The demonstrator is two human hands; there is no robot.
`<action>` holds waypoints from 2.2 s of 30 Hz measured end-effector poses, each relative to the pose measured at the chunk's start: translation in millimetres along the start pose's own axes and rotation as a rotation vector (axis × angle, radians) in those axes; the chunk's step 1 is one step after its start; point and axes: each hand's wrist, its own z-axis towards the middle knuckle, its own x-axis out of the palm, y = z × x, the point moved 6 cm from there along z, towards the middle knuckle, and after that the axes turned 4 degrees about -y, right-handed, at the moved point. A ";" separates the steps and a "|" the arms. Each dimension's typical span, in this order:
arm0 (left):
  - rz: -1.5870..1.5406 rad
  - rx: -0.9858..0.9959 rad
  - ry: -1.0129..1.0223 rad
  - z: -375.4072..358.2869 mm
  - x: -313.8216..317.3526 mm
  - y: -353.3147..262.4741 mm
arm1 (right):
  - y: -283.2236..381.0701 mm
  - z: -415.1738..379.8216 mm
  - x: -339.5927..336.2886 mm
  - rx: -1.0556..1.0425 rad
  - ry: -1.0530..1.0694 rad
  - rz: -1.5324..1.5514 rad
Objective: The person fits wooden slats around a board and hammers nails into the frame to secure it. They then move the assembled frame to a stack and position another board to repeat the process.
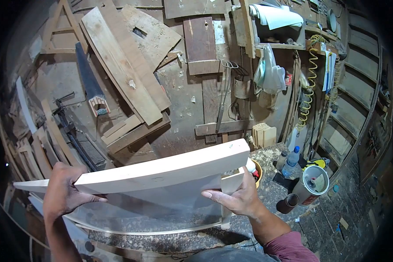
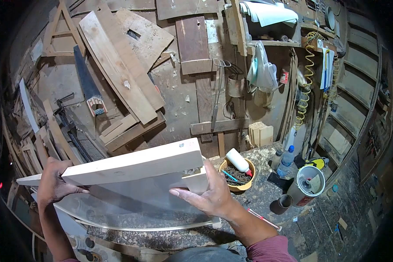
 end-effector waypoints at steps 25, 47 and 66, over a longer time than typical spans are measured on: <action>0.099 0.038 -0.101 2.0 12.7 13.1 | 4.7 4.9 -11.2 -0.058 0.058 -0.140; -0.094 -0.015 0.067 13.1 15.3 -21.3 | 17.7 0.6 -45.6 -0.457 -0.156 -0.068; -0.071 -0.054 0.066 10.4 17.6 -7.3 | 14.1 -7.1 -52.4 -0.465 -0.183 -0.109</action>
